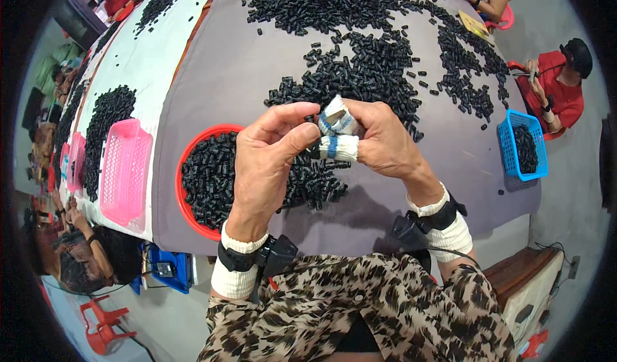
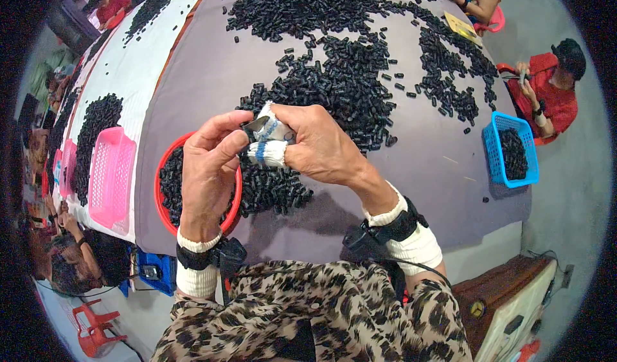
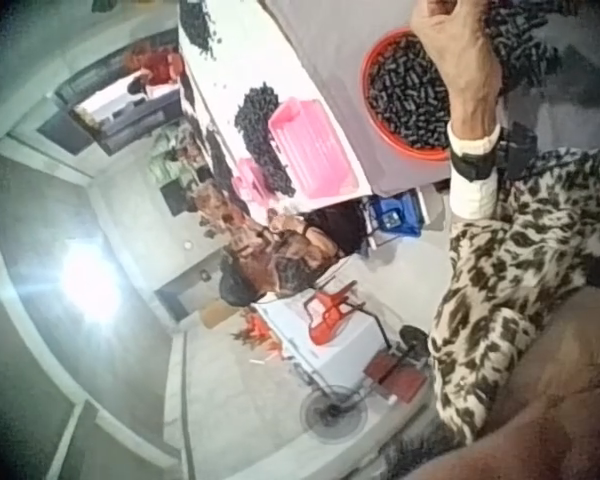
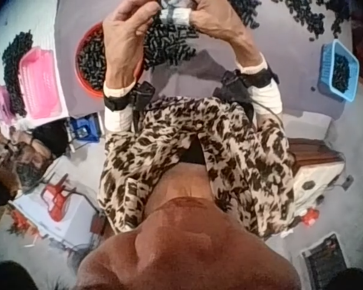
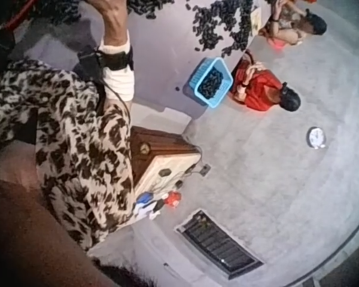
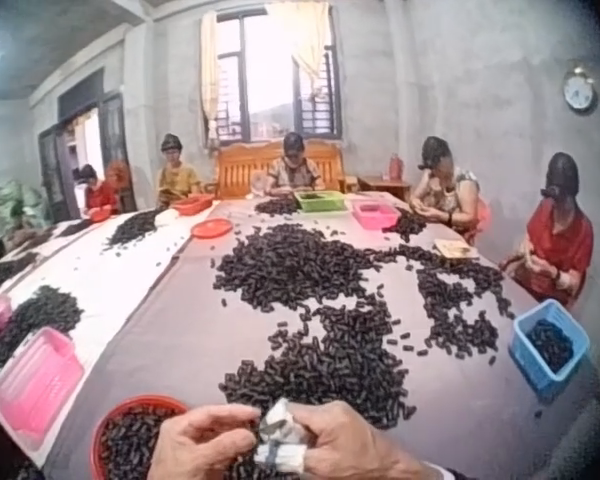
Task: Manually assembling and bundling small black plastic shoe components at a shared work table.
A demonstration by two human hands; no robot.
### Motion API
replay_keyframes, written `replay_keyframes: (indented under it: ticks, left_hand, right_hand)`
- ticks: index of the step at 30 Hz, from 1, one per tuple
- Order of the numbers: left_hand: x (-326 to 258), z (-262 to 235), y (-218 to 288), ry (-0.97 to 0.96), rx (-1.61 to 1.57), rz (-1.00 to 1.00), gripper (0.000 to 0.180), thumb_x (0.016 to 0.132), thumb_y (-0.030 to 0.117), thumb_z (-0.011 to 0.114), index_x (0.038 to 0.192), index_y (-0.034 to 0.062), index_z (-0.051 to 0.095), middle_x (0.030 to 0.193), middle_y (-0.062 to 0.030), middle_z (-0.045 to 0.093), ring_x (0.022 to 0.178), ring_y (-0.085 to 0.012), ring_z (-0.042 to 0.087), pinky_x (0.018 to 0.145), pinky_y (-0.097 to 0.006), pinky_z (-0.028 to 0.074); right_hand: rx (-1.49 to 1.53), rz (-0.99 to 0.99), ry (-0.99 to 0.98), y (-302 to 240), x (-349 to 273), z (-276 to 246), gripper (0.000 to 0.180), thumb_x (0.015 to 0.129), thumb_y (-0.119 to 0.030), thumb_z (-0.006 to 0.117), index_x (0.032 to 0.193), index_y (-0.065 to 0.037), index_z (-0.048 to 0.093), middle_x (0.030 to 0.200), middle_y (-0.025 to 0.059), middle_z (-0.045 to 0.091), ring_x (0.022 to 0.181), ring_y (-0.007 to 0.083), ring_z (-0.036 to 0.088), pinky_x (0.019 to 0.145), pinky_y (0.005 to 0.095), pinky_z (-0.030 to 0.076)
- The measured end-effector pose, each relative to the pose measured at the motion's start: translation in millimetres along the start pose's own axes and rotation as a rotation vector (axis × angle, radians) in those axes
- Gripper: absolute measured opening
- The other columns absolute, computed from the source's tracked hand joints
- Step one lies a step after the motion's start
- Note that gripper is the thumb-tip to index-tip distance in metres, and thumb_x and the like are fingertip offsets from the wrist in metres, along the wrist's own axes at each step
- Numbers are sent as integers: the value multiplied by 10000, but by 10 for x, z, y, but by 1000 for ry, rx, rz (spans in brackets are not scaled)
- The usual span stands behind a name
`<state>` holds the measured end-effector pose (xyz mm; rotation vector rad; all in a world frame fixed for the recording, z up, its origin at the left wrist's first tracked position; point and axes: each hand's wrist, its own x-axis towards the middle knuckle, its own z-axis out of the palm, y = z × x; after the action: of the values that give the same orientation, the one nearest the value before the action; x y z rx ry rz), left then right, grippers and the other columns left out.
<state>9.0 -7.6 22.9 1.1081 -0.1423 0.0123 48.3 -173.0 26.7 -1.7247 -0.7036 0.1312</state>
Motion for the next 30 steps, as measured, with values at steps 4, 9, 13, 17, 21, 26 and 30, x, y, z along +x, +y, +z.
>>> replay_keyframes:
  ticks: [4,9,13,17,21,26,30]
  left_hand:
    - [20,-18,-31,22,-79,-66,248,803,7,609,1047,-24,580,911,-57,615,789,-80,569,724,-206,466]
    - [28,-23,-37,38,-173,-120,246,801,-9,602,1045,-30,578,923,-68,612,806,-86,568,732,-208,465]
    - [29,-26,-47,-14,-194,-89,250,799,-21,594,1048,-35,573,957,-88,601,845,-99,560,762,-211,461]
    - [42,-49,-76,5,-229,-105,280,800,-30,583,1078,-35,553,971,-97,596,861,-115,558,783,-221,458]
    - [37,-43,-97,-42,-288,-92,291,807,-29,572,1097,-31,542,977,-103,595,875,-123,559,795,-230,457]
    - [16,-53,-122,-32,-404,-132,298,823,12,573,1115,-25,526,965,-99,599,881,-148,583,803,-266,481]
    - [22,-117,-166,-56,-451,-136,295,833,20,561,1121,-22,518,956,-100,601,875,-158,594,796,-283,492]
  right_hand:
    - [-44,-31,2,-9,20,-15,232,747,-189,675,768,-18,519,564,3,469,537,53,381,474,254,347]
    - [-31,-5,17,-5,27,-25,263,734,-207,691,754,-18,509,554,15,464,525,68,380,473,264,353]
    - [-44,-31,33,-2,35,-41,279,713,-218,706,753,-17,517,563,27,488,532,80,403,483,270,369]
    - [-26,32,44,-12,55,-37,299,690,-232,722,757,-12,531,585,53,529,538,92,443,496,277,388]
    - [-48,2,37,-13,65,-46,301,684,-232,724,761,-8,537,601,69,546,539,98,462,500,280,396]
    - [-84,31,-38,-13,70,-51,299,692,-221,747,835,-20,578,644,-32,529,582,38,446,511,209,374]
    - [-115,9,-60,-81,116,-54,342,676,-295,714,778,-7,560,631,103,570,546,198,535,536,320,426]
